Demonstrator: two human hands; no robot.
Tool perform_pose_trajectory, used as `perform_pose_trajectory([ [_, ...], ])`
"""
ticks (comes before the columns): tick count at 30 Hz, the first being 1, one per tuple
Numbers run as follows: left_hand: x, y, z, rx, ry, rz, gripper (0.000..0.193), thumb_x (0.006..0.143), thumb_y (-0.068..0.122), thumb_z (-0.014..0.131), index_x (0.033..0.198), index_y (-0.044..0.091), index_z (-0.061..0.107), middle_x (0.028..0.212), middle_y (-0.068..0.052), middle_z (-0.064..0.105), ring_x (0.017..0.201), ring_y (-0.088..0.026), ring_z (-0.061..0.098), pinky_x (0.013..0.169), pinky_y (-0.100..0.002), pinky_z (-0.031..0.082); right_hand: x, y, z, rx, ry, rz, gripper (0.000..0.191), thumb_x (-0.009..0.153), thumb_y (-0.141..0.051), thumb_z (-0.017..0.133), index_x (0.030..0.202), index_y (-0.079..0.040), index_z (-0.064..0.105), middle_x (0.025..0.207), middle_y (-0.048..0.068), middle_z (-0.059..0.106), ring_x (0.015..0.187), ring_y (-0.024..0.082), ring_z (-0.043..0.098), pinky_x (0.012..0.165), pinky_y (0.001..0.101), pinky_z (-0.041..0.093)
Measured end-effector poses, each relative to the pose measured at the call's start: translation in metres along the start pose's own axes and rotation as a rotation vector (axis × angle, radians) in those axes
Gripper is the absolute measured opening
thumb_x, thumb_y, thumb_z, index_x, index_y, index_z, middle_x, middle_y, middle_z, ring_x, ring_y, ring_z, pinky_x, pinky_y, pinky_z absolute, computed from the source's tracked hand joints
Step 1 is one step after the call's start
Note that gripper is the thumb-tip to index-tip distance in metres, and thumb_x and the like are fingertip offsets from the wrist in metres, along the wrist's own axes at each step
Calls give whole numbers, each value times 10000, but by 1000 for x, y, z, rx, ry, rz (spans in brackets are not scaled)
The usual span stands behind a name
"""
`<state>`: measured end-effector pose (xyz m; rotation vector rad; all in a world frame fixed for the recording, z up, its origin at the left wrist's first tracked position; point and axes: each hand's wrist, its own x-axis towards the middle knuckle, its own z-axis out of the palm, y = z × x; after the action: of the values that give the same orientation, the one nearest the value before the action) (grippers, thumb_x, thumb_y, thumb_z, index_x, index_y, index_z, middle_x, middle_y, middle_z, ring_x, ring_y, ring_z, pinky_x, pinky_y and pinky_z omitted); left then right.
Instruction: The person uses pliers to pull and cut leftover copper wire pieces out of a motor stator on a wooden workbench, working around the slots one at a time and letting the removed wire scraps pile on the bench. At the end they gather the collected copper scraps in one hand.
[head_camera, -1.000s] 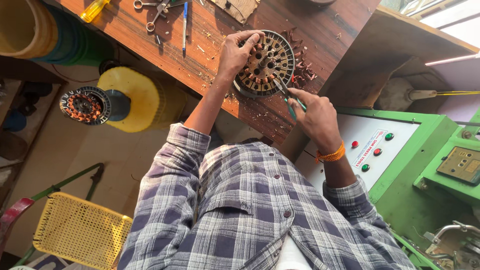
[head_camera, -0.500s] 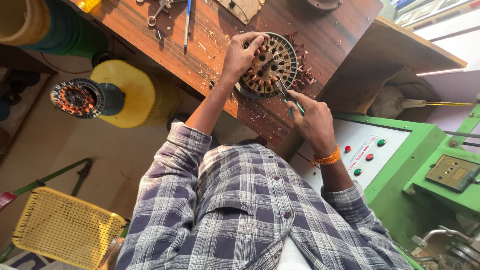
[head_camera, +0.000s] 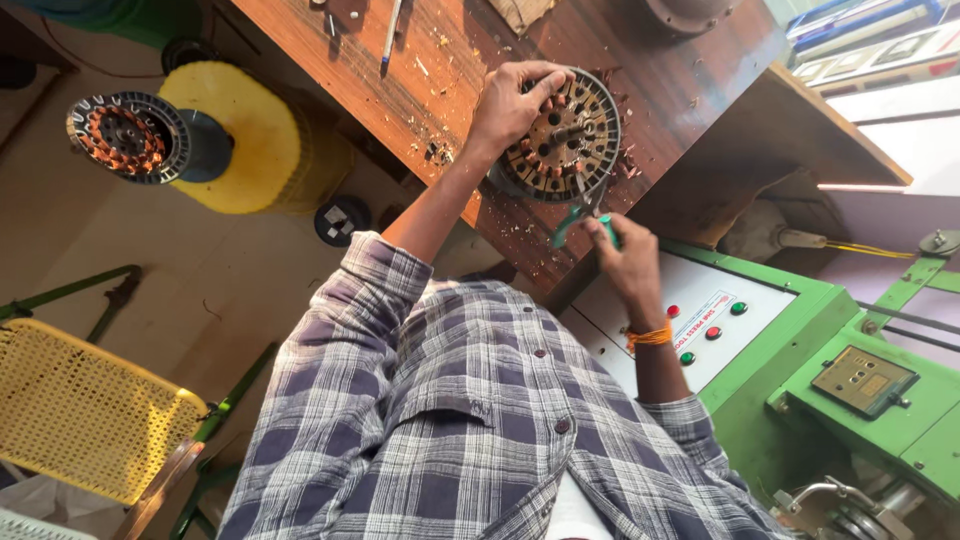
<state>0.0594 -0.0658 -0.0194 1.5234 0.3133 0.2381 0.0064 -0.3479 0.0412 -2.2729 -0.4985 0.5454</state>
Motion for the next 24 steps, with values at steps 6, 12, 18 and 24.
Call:
perform_pose_trajectory([
  [6,0,-1,1,-46,-7,-11,215,978,224,685,1084,88,812,853,-4,817,720,-42,729,653,-235,597,9,-34,-7,-112,182,-138,409,978,-283,748,1314,-70,656,1039,95,656,919,191,654,782,329,540],
  [12,-3,2,-2,-23,-19,6,205,986,208,692,1094,86,817,831,-9,801,704,-49,703,648,-235,591,15,15,2,350,-404,197,327,1027,-323,685,1228,-73,621,1015,83,654,951,216,610,821,358,526],
  [18,-9,10,9,-15,-8,29,250,980,166,672,1214,170,761,862,12,813,696,-28,716,645,-246,594,2,57,47,1871,-981,330,241,985,-273,639,1139,-94,589,968,44,650,883,178,634,774,354,549],
  [24,-9,14,11,55,20,-86,595,953,158,691,1503,275,497,760,-25,777,649,-60,707,595,-269,592,-13,46,60,2323,-1053,252,222,942,-160,606,1155,-98,594,950,38,619,856,152,605,739,332,536],
])
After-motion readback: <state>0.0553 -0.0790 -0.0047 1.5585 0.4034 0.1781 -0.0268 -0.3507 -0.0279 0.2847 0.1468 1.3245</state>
